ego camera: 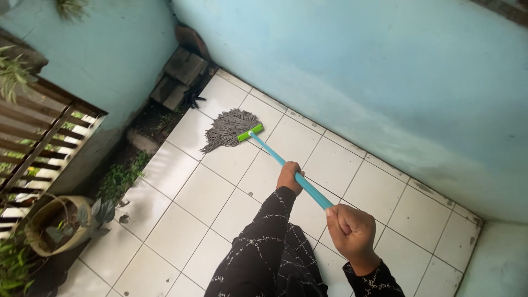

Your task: Mopping a tiled hallway floor with a string mop.

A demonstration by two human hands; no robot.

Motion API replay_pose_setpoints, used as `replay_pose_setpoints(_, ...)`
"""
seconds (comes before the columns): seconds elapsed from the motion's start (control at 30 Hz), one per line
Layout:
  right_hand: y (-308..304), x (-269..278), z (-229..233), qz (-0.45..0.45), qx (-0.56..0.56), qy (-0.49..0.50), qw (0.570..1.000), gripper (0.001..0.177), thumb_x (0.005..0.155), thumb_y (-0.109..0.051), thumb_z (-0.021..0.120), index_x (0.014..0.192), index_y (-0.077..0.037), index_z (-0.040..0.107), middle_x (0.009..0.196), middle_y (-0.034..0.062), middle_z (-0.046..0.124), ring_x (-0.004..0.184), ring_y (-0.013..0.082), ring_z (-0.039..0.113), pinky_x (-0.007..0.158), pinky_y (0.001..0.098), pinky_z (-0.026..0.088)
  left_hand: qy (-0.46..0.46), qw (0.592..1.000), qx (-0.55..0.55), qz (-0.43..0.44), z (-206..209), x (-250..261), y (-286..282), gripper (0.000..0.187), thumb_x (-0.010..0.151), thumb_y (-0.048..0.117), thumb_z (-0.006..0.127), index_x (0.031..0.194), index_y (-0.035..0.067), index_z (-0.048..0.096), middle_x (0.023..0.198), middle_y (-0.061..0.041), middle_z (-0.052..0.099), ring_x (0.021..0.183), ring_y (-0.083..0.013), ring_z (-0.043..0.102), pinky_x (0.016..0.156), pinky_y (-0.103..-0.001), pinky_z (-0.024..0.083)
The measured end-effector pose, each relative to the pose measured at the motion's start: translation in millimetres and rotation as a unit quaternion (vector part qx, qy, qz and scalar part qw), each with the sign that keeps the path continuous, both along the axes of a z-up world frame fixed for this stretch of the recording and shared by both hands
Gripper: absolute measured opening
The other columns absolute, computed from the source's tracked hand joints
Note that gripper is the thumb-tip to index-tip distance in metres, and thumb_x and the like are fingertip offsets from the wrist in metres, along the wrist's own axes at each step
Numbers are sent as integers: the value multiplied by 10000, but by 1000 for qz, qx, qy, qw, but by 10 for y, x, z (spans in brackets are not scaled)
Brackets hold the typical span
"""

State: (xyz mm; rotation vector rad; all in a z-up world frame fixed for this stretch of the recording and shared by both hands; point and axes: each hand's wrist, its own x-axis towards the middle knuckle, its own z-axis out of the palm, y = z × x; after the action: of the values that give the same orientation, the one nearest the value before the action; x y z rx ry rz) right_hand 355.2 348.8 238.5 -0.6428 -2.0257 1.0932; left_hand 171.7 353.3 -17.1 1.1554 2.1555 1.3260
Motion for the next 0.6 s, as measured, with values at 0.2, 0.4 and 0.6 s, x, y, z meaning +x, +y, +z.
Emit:
replay_pose_setpoints(0.2, -73, 142, 120, -61, 1, 4, 998, 492, 918, 48, 657, 630, -83, 280, 537, -36, 292, 465, 57, 269, 430, 260, 249, -23, 998, -29, -56, 132, 246, 128, 177, 847, 72, 715, 830, 45, 541, 924, -141, 588, 951, -374, 587, 820, -455, 501)
replay_pose_setpoints(0.4, -148, 153, 310, -126, 4, -4, 992, 517, 913, 31, 680, 614, -83, 274, 520, -31, 263, 462, 53, 243, 423, 277, 207, -20, 990, -56, -125, 323, 331, 157, 186, 820, 127, 737, 828, 46, 569, 888, -134, 607, 950, -364, 606, 834, -453, 506)
replay_pose_setpoints(0.6, -223, 176, 407, -167, -13, 5, 986, 515, 933, -3, 678, 616, -86, 281, 523, -40, 248, 471, 44, 241, 424, 277, 207, 4, 984, -74, -160, 518, 402, 47, 202, 798, 185, 756, 761, 44, 617, 840, -127, 644, 977, -356, 615, 852, -453, 515)
